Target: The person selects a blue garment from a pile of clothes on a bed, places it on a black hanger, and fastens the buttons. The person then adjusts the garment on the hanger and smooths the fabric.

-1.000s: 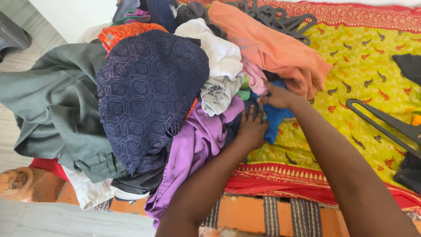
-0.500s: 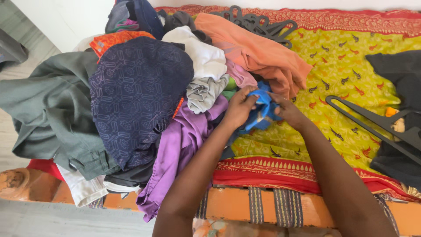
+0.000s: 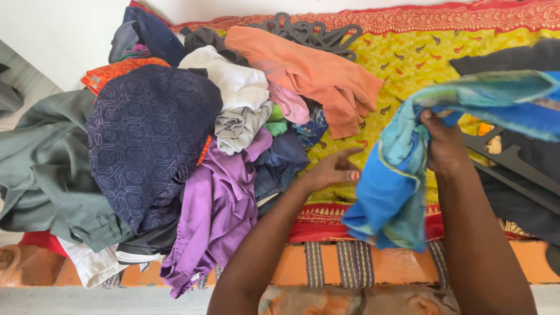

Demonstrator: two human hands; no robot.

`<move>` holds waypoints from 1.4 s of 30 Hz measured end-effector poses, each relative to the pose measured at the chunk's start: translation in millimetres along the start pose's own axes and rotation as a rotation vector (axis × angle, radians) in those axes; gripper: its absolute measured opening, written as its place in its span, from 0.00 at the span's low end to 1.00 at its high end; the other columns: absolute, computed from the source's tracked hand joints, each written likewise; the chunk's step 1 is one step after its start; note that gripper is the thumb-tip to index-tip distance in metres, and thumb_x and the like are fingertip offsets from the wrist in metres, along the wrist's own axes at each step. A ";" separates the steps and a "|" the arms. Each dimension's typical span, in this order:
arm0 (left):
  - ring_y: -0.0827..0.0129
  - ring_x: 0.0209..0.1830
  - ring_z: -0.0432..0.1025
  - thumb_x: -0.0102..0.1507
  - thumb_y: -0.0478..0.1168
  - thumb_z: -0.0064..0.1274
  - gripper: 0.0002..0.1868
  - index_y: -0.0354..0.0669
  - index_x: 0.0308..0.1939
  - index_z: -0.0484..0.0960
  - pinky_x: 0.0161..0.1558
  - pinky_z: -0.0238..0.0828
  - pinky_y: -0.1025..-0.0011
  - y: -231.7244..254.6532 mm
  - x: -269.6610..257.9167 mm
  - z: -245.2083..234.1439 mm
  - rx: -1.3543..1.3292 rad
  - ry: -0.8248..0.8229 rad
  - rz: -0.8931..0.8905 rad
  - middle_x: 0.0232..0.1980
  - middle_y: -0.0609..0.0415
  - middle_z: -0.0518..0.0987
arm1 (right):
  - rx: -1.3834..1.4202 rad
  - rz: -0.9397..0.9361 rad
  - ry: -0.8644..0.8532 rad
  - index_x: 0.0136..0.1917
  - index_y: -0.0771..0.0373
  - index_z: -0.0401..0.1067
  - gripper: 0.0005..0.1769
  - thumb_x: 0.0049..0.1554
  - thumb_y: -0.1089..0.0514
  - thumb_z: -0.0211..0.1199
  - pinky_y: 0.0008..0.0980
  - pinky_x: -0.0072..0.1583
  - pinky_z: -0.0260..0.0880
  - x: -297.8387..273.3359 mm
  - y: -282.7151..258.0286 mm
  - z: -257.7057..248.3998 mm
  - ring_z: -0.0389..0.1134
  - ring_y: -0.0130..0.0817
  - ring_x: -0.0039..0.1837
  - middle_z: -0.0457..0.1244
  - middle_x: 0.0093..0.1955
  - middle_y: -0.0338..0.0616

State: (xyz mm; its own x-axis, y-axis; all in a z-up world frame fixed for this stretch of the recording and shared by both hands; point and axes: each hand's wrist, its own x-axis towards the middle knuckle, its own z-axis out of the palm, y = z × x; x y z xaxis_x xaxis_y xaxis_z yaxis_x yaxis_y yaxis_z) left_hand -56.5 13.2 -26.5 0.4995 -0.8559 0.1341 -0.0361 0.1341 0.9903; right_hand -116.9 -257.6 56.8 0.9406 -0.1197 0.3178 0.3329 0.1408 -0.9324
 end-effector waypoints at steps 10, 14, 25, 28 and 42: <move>0.66 0.51 0.77 0.61 0.47 0.63 0.27 0.32 0.58 0.78 0.57 0.73 0.63 -92.1 31.4 33.7 -0.036 0.186 0.016 0.52 0.50 0.83 | -0.890 -0.272 -0.290 0.69 0.61 0.68 0.28 0.58 0.52 0.65 0.43 0.67 0.63 23.2 133.6 -27.0 0.62 0.40 0.69 0.62 0.69 0.48; 0.65 0.43 0.77 0.59 0.41 0.58 0.20 0.31 0.51 0.85 0.49 0.73 0.63 -95.7 25.2 -5.8 -0.063 0.081 -0.048 0.45 0.48 0.84 | -0.425 0.131 -0.159 0.68 0.61 0.72 0.26 0.57 0.53 0.65 0.43 0.62 0.66 11.8 88.4 -28.9 0.69 0.43 0.63 0.66 0.65 0.52; 0.60 0.40 0.82 0.53 0.63 0.63 0.39 0.49 0.64 0.77 0.44 0.77 0.64 5.1 -0.4 40.6 0.651 0.497 -0.124 0.39 0.45 0.87 | -1.436 0.549 0.133 0.67 0.50 0.76 0.40 0.42 0.41 0.77 0.52 0.61 0.70 16.0 87.7 -86.4 0.71 0.55 0.62 0.70 0.60 0.56; 0.47 0.47 0.76 0.50 0.57 0.69 0.45 0.50 0.68 0.73 0.46 0.72 0.57 1.5 -7.8 84.8 0.996 0.135 -0.090 0.48 0.36 0.81 | -1.368 0.489 0.087 0.64 0.55 0.78 0.34 0.44 0.46 0.77 0.49 0.63 0.70 19.9 107.1 -93.4 0.72 0.53 0.62 0.70 0.60 0.57; 0.63 0.52 0.75 0.53 0.35 0.53 0.28 0.35 0.59 0.78 0.54 0.73 0.66 79.8 -78.3 -107.7 -0.077 0.387 0.193 0.54 0.47 0.81 | -0.438 0.077 0.271 0.68 0.63 0.74 0.26 0.61 0.50 0.71 0.37 0.63 0.71 1.0 0.1 -113.1 0.71 0.37 0.59 0.69 0.60 0.48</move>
State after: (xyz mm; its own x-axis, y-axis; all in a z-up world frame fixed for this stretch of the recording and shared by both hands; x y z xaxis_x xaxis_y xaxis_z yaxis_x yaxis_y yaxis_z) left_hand -5.3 144.7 38.2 0.7779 -0.5633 0.2785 -0.1031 0.3229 0.9408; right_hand -123.5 -368.9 37.6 0.8909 -0.3833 0.2438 0.1500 -0.2585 -0.9543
